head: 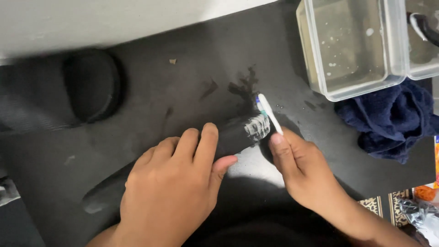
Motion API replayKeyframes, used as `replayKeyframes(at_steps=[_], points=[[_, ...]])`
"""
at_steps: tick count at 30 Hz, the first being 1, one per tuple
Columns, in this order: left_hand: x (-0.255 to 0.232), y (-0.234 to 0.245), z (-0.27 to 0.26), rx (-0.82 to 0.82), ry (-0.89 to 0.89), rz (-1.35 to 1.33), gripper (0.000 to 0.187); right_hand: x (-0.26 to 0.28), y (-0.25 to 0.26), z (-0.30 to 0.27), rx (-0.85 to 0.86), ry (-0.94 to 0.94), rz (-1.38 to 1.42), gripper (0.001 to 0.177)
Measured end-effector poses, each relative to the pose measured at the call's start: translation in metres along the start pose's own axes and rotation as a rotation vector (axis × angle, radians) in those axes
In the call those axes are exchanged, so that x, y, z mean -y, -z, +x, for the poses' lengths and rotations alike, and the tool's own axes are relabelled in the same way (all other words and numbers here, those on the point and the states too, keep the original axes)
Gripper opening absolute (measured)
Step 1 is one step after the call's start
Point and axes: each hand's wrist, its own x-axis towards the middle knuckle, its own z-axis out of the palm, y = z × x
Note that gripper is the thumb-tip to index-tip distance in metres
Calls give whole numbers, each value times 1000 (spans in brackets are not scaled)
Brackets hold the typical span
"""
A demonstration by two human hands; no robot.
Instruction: Cleaning the upper strap and sole of a black sandal using a toothbrush and a cloth.
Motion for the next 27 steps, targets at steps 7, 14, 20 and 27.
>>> replayKeyframes(at_steps=[7, 14, 20, 27], points=[[3, 0, 1, 11, 27, -48, 49, -27, -9, -28, 58, -63, 272, 51], [2, -1, -1, 9, -21, 28, 50, -7, -12, -8, 173, -363, 727, 47], [6, 0, 1, 23, -1, -25, 47, -16, -17, -28, 228, -465, 844, 46], [4, -2, -2, 32, -27, -20, 49, 9, -16, -8, 252, -578, 902, 43]])
